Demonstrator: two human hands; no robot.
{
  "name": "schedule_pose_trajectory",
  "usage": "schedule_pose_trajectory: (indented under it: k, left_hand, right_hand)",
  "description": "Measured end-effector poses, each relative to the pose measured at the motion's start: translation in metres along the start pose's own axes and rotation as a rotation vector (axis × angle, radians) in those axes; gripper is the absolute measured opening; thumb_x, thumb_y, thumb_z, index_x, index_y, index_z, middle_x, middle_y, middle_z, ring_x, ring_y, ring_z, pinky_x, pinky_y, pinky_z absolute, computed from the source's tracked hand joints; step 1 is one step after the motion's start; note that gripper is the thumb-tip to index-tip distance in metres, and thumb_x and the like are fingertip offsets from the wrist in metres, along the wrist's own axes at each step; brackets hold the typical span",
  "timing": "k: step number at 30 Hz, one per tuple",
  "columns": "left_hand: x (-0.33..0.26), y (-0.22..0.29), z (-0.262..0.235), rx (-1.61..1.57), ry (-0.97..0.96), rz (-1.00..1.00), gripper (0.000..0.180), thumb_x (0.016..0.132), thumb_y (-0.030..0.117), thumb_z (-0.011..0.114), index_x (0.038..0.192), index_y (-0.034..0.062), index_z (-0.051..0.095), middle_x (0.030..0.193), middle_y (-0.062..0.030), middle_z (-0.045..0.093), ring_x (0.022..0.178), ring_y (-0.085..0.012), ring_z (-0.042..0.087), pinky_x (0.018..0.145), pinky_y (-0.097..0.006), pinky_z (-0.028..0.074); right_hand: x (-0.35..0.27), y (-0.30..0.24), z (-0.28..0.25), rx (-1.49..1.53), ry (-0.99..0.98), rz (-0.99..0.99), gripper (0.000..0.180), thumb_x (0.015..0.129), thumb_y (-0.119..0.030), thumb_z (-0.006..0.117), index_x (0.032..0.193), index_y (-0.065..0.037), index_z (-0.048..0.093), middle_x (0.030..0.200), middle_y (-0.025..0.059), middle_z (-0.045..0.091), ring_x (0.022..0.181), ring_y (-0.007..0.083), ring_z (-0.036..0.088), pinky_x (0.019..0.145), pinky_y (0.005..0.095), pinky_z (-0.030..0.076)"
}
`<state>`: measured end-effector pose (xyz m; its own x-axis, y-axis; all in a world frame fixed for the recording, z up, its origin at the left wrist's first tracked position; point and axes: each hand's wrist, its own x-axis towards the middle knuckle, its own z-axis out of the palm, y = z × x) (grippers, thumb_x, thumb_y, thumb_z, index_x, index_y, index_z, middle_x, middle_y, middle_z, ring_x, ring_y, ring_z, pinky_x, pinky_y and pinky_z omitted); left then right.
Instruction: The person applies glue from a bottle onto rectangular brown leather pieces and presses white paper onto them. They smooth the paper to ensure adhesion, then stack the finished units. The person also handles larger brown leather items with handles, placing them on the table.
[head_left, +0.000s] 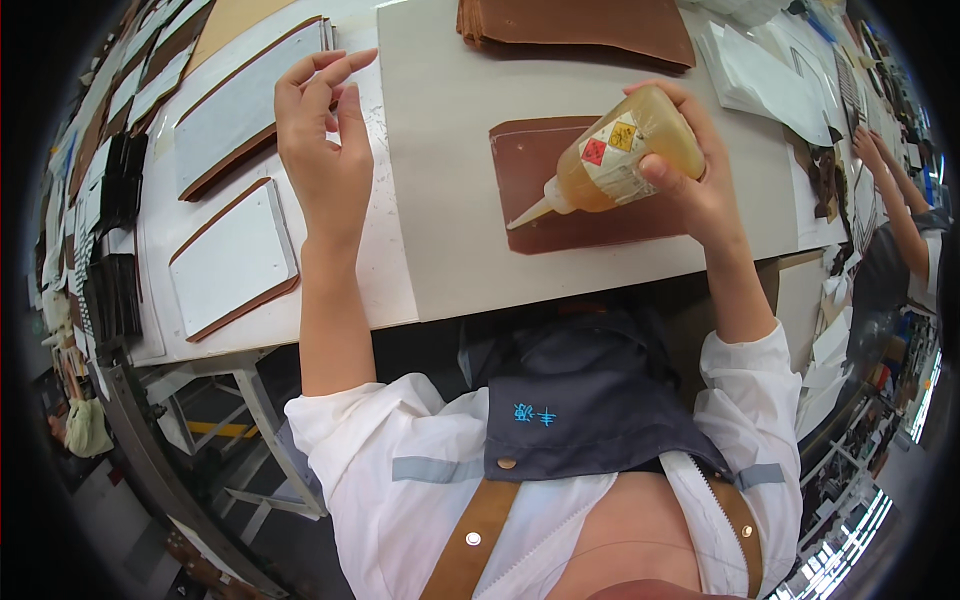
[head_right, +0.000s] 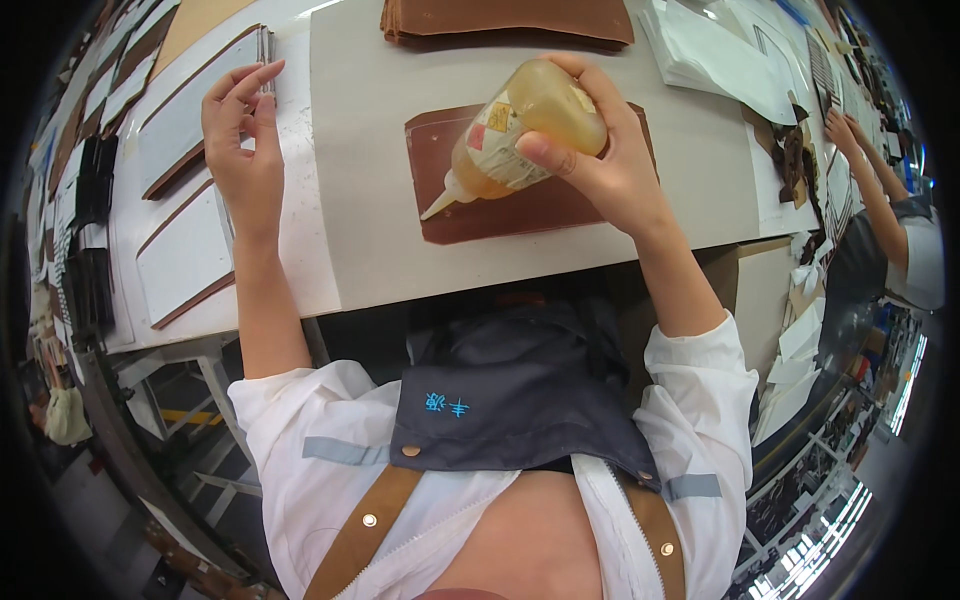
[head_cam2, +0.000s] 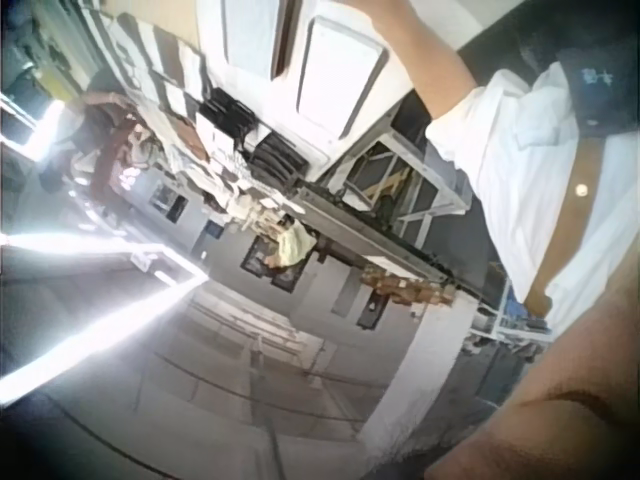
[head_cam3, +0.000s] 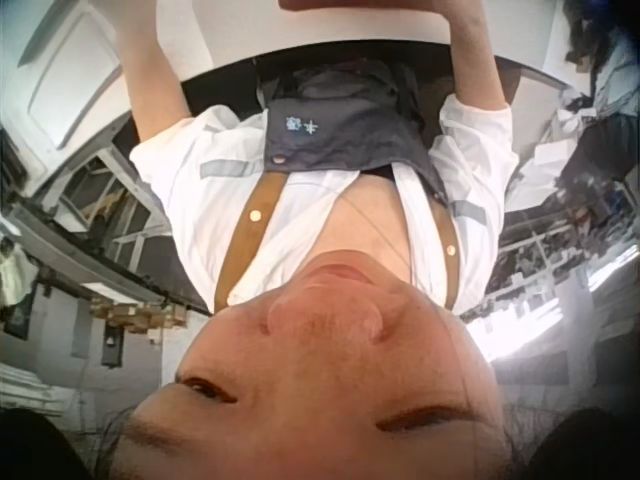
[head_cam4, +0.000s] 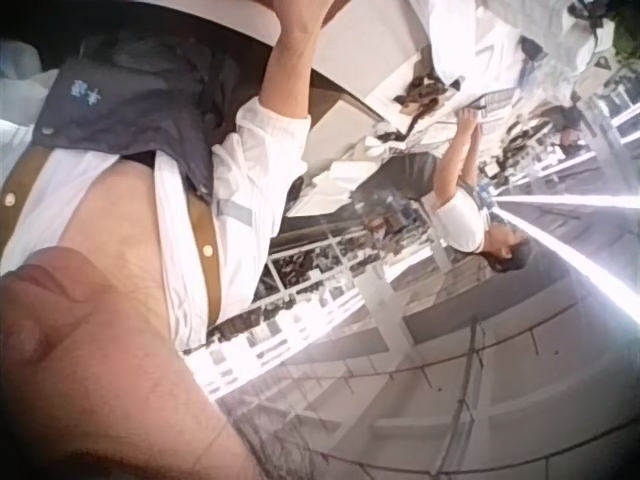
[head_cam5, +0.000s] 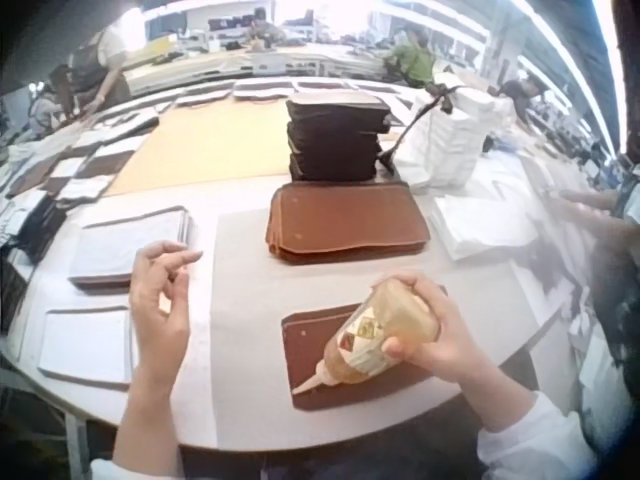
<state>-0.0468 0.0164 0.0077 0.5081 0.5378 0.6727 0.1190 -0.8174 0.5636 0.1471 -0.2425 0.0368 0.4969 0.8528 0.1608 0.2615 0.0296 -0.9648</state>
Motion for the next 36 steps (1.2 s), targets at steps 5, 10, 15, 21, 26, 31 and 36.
schedule_pose_trajectory:
  k: [5,10,15,21,26,31,36]
  left_hand:
    - [-0.002,0.001,0.000,0.001,-0.027,-0.056,0.028,0.095,0.001,0.058,0.114,0.0132,0.073,0.117,-0.0017,0.061,0.090,-0.0090,0.055,0.070,-0.022,0.043]
    - [0.000,0.005,-0.003,0.034,-0.046,-0.076,0.029,0.096,0.001,0.057,0.116,0.0127,0.073,0.120,-0.0025,0.061,0.092,-0.0093,0.055,0.073,-0.023,0.045]
    - [0.002,0.008,0.001,0.014,-0.014,-0.069,0.029,0.095,-0.003,0.056,0.113,0.0103,0.073,0.114,-0.0047,0.060,0.088,-0.0097,0.054,0.070,-0.022,0.043]
    - [0.000,0.004,0.003,0.013,-0.040,-0.092,0.028,0.096,-0.001,0.055,0.117,0.0094,0.071,0.120,-0.0032,0.058,0.093,-0.0095,0.055,0.073,-0.022,0.044]
    - [0.000,0.001,0.006,-0.007,-0.017,-0.106,0.028,0.095,-0.003,0.055,0.113,0.0087,0.072,0.117,-0.0027,0.058,0.088,-0.0081,0.052,0.070,-0.021,0.042]
    - [-0.001,-0.001,0.007,-0.010,-0.022,-0.115,0.027,0.094,-0.002,0.056,0.113,0.0085,0.072,0.118,-0.0026,0.058,0.087,-0.0075,0.052,0.069,-0.021,0.042]
    - [-0.001,-0.001,0.007,0.021,-0.025,-0.105,0.026,0.094,-0.002,0.056,0.112,0.0084,0.072,0.117,-0.0024,0.058,0.084,-0.0074,0.051,0.067,-0.021,0.042]
  right_hand:
    - [-0.015,0.011,-0.010,0.253,0.029,0.109,0.065,0.087,-0.038,0.077,0.135,-0.004,0.050,0.121,0.0060,0.061,0.113,0.0148,0.058,0.097,0.0314,0.048]
    - [-0.020,0.029,-0.083,0.884,0.219,0.195,0.071,0.095,-0.053,0.060,0.141,-0.002,0.043,0.140,0.0167,0.052,0.129,0.0297,0.053,0.106,0.0429,0.049]
    - [-0.023,0.023,-0.167,0.917,0.369,0.021,0.069,0.094,-0.045,0.064,0.142,-0.001,0.041,0.146,0.0284,0.044,0.137,0.0380,0.045,0.111,0.0455,0.046]
    - [-0.042,0.036,-0.206,0.297,0.637,-0.013,0.058,0.094,-0.041,0.069,0.134,-0.004,0.051,0.121,0.0062,0.064,0.110,0.0167,0.064,0.093,0.0341,0.054]
    - [-0.037,0.043,-0.195,0.078,0.626,0.001,0.058,0.091,-0.044,0.072,0.131,-0.006,0.054,0.114,0.0022,0.064,0.102,0.0113,0.064,0.089,0.0283,0.053]
    - [-0.033,0.045,-0.190,-0.027,0.615,0.024,0.062,0.092,-0.045,0.071,0.136,-0.005,0.052,0.116,0.0017,0.062,0.102,0.0075,0.062,0.088,0.0243,0.051]
    - [-0.031,0.043,-0.186,-0.057,0.615,0.010,0.065,0.090,-0.048,0.072,0.136,-0.006,0.051,0.110,-0.0014,0.060,0.096,0.0036,0.058,0.080,0.0195,0.048]
